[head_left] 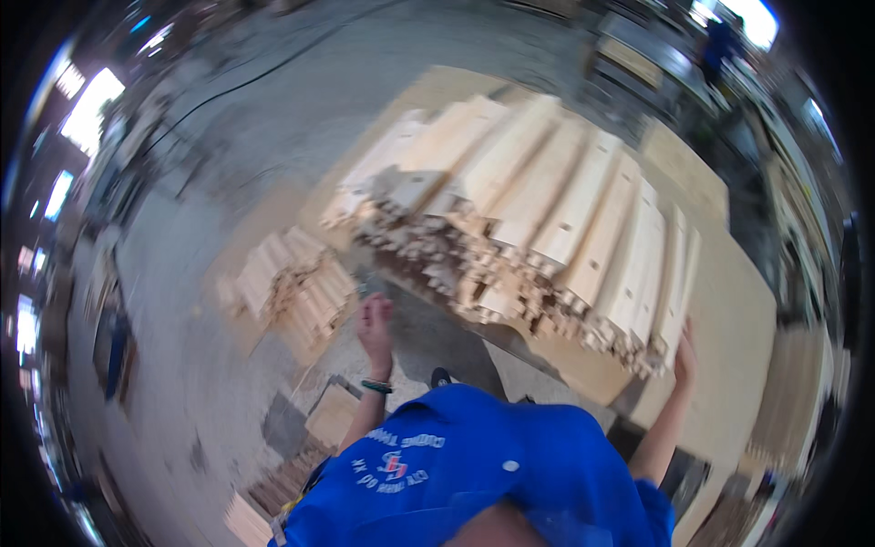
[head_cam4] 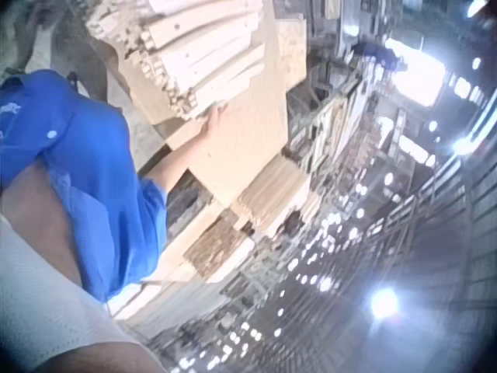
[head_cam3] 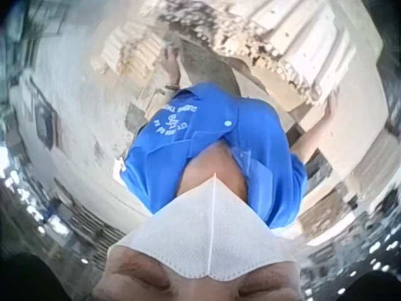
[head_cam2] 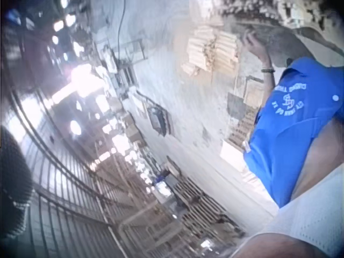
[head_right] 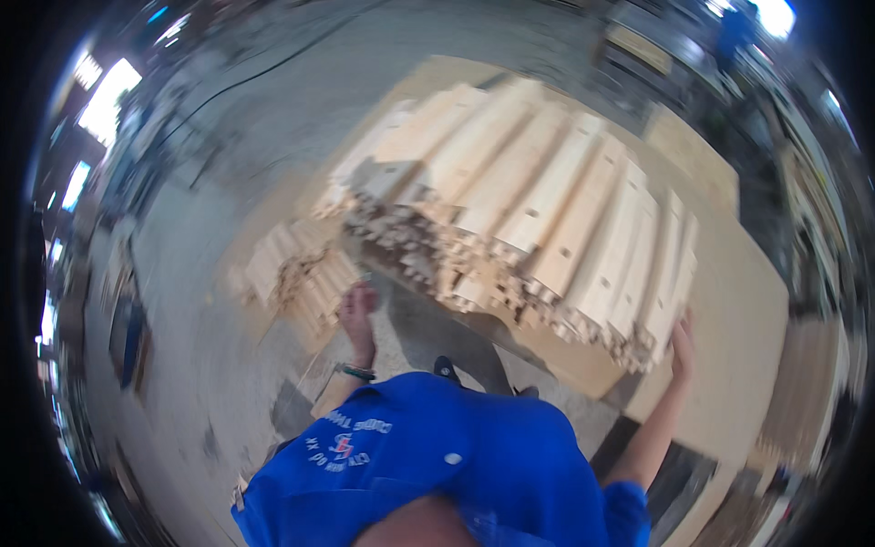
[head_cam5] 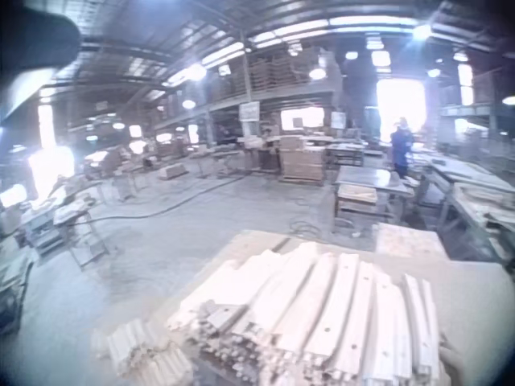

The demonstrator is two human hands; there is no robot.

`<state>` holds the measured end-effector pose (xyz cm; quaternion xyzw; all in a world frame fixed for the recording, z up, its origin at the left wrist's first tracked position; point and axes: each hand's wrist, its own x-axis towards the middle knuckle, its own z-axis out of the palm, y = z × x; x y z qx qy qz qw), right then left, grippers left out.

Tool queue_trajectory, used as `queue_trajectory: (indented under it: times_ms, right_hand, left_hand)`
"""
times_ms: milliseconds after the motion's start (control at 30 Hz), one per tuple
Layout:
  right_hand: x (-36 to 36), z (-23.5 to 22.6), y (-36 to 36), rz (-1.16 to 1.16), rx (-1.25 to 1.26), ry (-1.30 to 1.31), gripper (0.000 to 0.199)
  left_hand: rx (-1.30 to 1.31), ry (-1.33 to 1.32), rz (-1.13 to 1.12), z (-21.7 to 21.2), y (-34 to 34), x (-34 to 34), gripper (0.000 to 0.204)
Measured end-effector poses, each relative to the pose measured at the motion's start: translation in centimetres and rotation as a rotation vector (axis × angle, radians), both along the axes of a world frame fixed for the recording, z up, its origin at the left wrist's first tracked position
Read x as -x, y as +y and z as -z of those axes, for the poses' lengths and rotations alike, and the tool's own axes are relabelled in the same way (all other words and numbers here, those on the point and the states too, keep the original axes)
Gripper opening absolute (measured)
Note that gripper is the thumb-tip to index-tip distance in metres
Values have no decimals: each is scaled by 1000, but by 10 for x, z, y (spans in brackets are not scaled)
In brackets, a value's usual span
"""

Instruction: The person repeatedly picks up small wooden parts from a table and stacks them into neat piles. The person moves between different stacks, aligning and organizing the parts by hand throughout the clip.

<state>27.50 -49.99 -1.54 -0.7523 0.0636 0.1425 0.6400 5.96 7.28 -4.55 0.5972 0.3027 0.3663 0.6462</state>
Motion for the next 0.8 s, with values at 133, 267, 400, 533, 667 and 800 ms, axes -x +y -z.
queue_trajectory:
  times_ms: [133, 267, 400, 533, 667, 800]
  right_hand:
    - [-22, -6, 33, 44, 337, -75, 91]
    - [-25, -27, 61, 129, 330, 9, 110]
    - [-9, -29, 35, 243, 384, -2, 107]
    - [4, -22, 0, 217, 475, -47, 95]
    - [-3, -25, -34, 72, 283, 96, 94]
    - [-8, -28, -50, 39, 136, 81, 94]
  left_hand:
    - [59, 66, 85, -5, 35, -4, 24]
    - [99, 256, 427, -16, 16, 1, 24]
    - [170, 434, 982, -50, -32, 4, 32]
    - [233, 425, 1334, -69, -134, -14, 43]
    - [233, 227, 1351, -57, -239, -43, 57]
    - [385, 101, 1084, -38, -302, -65, 65]
